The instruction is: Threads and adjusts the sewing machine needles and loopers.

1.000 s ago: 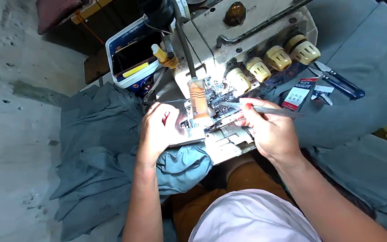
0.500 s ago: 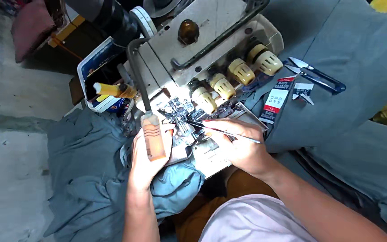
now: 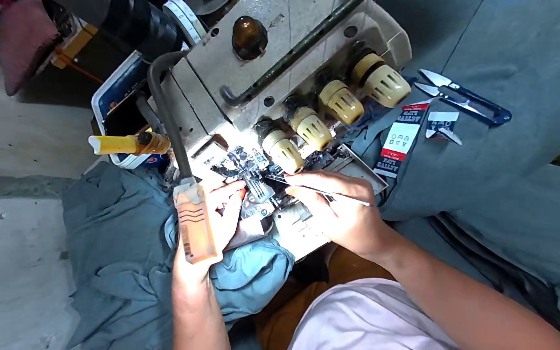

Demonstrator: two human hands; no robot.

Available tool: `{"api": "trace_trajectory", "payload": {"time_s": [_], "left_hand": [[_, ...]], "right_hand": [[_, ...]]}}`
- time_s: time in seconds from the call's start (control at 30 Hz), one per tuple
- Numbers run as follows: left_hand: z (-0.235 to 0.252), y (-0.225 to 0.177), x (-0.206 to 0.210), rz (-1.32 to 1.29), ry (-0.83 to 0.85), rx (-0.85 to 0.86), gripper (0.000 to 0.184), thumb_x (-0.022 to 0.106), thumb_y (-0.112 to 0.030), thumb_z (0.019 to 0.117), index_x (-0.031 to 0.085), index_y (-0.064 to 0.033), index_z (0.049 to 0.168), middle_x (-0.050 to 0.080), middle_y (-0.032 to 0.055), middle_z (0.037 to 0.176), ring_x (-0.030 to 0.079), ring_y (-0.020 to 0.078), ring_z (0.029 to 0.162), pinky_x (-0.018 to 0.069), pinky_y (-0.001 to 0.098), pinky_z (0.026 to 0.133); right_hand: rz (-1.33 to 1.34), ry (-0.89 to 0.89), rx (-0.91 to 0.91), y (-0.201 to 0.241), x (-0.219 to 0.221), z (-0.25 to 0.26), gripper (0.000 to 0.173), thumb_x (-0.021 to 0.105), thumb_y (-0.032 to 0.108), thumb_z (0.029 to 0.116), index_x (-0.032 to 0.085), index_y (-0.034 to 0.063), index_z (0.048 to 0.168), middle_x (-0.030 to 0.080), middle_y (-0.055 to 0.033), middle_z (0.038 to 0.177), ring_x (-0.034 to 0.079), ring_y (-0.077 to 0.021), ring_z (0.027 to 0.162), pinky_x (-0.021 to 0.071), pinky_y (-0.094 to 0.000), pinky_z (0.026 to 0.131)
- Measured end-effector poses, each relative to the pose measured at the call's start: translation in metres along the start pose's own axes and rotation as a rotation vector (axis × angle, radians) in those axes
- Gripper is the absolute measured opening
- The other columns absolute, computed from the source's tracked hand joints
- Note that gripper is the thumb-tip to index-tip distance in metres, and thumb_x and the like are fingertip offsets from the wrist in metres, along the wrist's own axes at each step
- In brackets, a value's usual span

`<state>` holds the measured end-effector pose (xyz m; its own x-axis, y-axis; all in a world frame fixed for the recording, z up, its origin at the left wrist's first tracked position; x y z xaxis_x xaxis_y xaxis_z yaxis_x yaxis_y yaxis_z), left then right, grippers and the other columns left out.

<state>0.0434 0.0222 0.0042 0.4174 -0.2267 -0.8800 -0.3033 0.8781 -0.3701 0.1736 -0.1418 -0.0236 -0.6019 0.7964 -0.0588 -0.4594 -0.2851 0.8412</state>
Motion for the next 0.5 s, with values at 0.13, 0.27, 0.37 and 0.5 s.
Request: {"api": "trace_trajectory", "payload": {"time_s": [0.13,0.27,0.37,0.5], "left_hand": [[-0.0005,0.0005,0.0001,-0.020,-0.002,0.004,0.022,0.064,-0.016,0.0923,0.080,-0.0015,0.096,0.065,0.0078,0.084,0.054,0.0020,0.072,0.0415,0.0133,0.068],[-0.0004,0.0019,0.0005,-0.016,0.005,-0.011,0.023,0.063,-0.018,0.0925,0.080,-0.0020,0.095,0.066,0.0070,0.083,0.055,0.0036,0.074,0.0421,0.0161,0.071],[-0.0007,0.0025,0.0004,-0.009,0.003,-0.013,0.024,0.063,-0.020,0.0931,0.080,-0.0031,0.095,0.066,0.0056,0.083,0.056,0.0026,0.075,0.0432,0.0150,0.072],[-0.0002,-0.0016,-0.0001,0.029,-0.009,0.024,0.025,0.062,-0.020,0.0946,0.079,-0.0030,0.091,0.067,0.0070,0.081,0.056,0.0029,0.073,0.0434,0.0154,0.070]], "right_hand": [[0.053,-0.024,0.069,-0.0030,-0.0041,0.0006,0.014,0.067,-0.001,0.0911,0.074,-0.0077,0.101,0.075,-0.0079,0.092,0.069,0.0011,0.083,0.0563,-0.0126,0.079],[0.056,-0.046,0.082,-0.0036,-0.0054,0.0013,0.014,0.068,-0.001,0.0910,0.074,-0.0080,0.102,0.075,-0.0077,0.092,0.068,0.0019,0.082,0.0559,-0.0120,0.079],[0.051,-0.042,0.084,-0.0032,-0.0050,0.0018,0.014,0.068,0.000,0.0909,0.074,-0.0077,0.101,0.075,-0.0081,0.092,0.069,0.0016,0.083,0.0562,-0.0120,0.079],[0.037,0.005,0.059,-0.0046,-0.0008,0.0023,0.016,0.068,0.002,0.0901,0.075,-0.0071,0.101,0.075,-0.0089,0.092,0.068,0.0009,0.084,0.0548,-0.0117,0.081]]}}
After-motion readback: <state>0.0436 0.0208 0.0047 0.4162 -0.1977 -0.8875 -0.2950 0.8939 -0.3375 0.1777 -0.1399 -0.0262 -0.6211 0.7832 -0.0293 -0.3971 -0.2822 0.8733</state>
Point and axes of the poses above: each hand's wrist, its own z-axis towards the middle knuckle, its own x-axis out of the palm, y = z × x, the point moved 6 cm from there along z, towards the middle knuckle
